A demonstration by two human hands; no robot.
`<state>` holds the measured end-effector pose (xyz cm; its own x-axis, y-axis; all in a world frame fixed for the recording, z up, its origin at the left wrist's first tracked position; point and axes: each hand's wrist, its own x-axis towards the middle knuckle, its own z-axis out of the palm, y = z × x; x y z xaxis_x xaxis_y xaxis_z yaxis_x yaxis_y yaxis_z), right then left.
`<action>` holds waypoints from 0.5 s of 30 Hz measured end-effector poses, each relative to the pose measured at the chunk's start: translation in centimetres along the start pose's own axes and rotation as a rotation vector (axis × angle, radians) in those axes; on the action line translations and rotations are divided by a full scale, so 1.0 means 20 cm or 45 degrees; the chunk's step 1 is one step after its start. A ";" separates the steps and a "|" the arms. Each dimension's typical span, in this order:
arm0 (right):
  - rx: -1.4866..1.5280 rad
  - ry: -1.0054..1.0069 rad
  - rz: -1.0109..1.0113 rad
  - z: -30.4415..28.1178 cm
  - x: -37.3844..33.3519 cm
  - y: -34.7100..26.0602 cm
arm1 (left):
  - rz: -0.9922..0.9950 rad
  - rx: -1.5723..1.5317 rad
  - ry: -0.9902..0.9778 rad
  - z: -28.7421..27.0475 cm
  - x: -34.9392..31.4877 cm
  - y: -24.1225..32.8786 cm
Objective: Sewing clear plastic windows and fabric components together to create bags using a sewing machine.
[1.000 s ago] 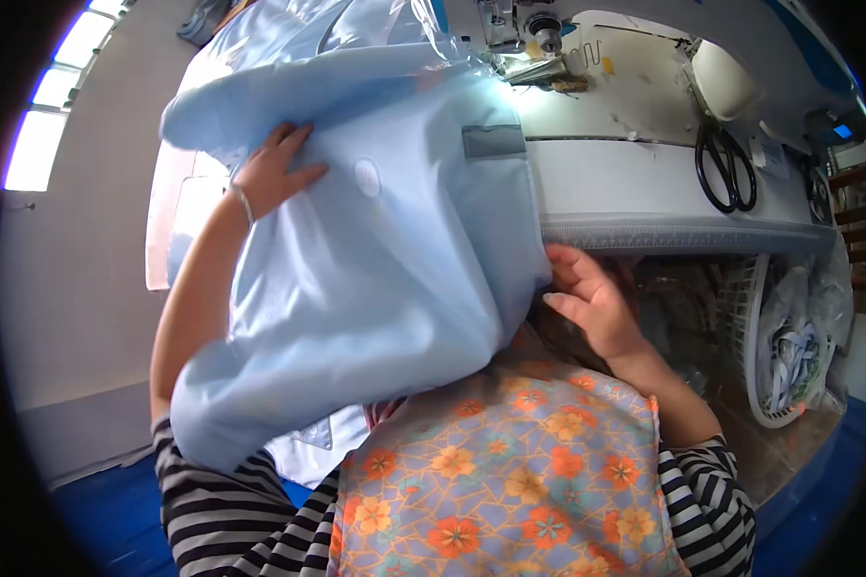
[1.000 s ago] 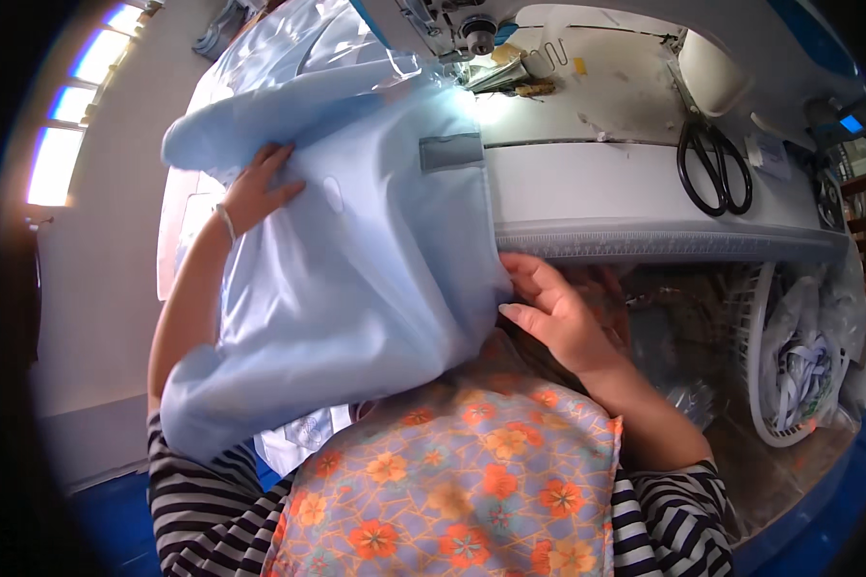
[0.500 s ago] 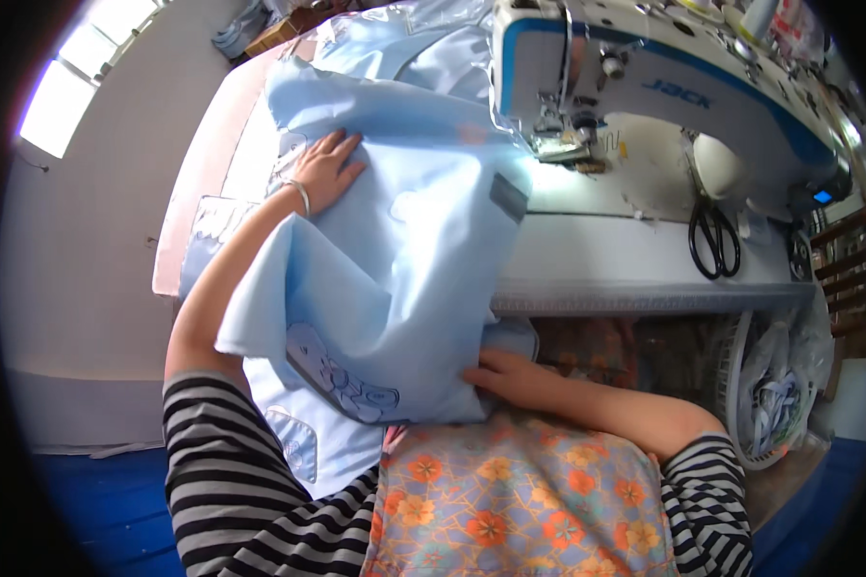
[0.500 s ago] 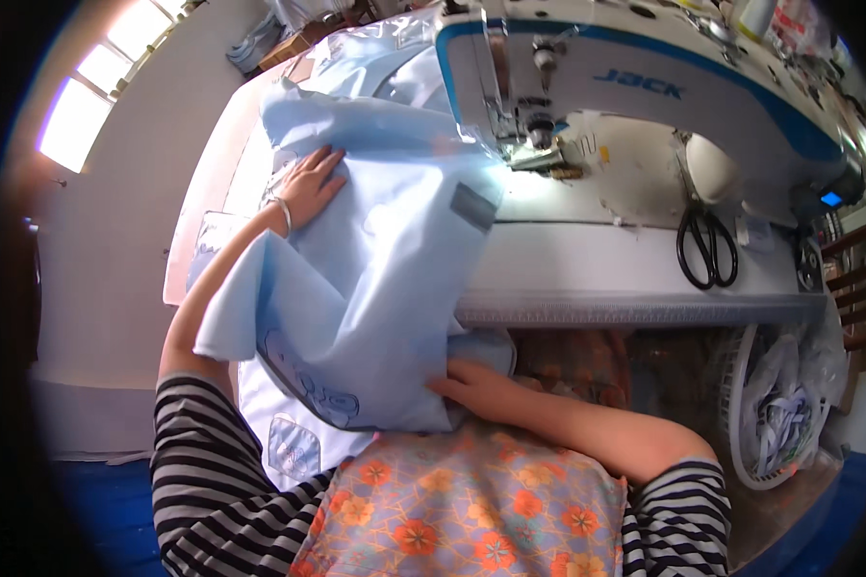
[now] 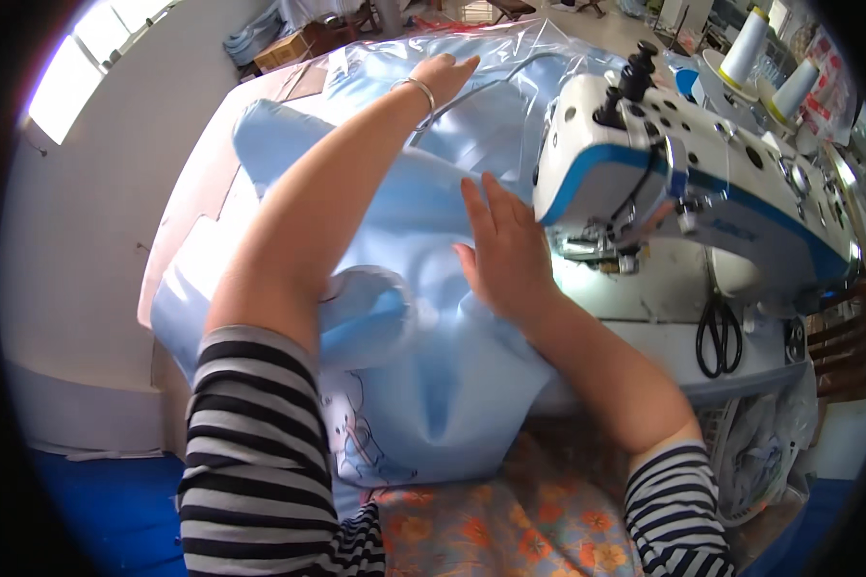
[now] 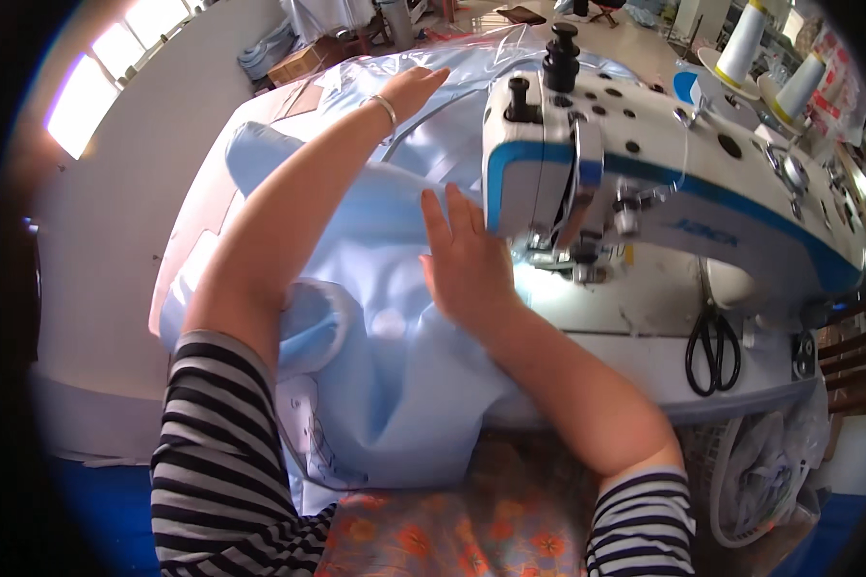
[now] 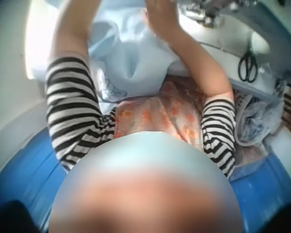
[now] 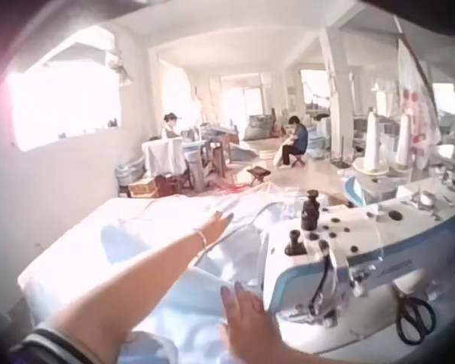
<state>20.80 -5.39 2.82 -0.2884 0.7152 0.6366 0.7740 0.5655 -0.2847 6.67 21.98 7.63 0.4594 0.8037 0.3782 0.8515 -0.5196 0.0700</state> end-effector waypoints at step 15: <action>0.199 0.063 -0.178 -0.06 0.07 0.06 | -0.433 -1.972 0.942 -0.44 -0.15 -0.14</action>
<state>22.04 -4.24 4.13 -0.3559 0.6066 0.7109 0.6306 0.7173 -0.2963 0.65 18.54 14.49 -0.2502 0.8651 0.4347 -0.3319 -0.4984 0.8009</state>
